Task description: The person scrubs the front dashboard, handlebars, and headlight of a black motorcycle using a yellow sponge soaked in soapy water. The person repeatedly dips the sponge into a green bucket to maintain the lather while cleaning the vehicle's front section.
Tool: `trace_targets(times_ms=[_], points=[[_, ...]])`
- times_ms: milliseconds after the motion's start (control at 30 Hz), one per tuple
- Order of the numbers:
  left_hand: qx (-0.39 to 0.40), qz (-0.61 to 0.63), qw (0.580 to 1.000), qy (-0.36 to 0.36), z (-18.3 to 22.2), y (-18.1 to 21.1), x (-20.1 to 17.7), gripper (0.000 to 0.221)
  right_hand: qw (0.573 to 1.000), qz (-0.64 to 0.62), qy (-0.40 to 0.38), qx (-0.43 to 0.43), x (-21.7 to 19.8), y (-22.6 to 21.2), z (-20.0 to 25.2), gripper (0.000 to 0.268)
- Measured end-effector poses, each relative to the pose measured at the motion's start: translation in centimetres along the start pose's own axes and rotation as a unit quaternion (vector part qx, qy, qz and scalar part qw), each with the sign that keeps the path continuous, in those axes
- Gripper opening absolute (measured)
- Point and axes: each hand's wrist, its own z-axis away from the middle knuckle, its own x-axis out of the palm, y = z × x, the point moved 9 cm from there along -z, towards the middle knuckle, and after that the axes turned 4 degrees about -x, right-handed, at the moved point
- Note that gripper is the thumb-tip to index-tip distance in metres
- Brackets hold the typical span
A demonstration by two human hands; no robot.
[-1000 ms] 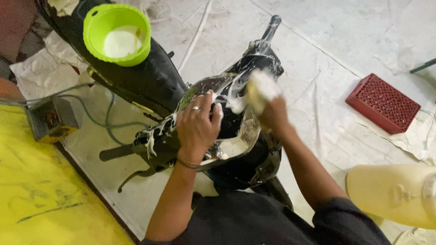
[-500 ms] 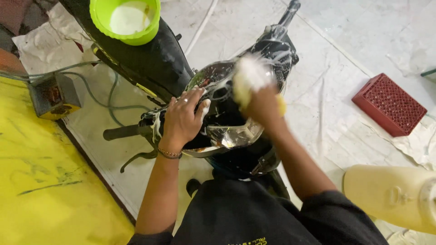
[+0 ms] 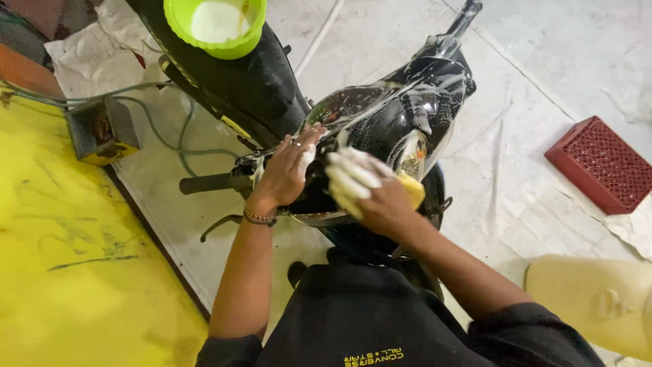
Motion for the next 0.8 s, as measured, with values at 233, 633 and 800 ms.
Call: trace_targets(times_ms=[233,633,800], points=[[-0.006,0.038,0.999,-0.013,0.1,0.2,0.5,0.062,0.963,0.155,-0.131,0.174,7.6,8.7,6.2,0.039],[-0.013,0.071,0.997,0.005,0.0,0.8,-0.2,0.061,0.975,0.135,-0.136,0.111,5.7,8.8,2.8,0.015],[-0.034,0.002,0.999,0.028,-0.2,-1.0,-0.1,0.061,0.999,0.037,0.0,-0.039,0.9,-2.2,-0.2,0.021]])
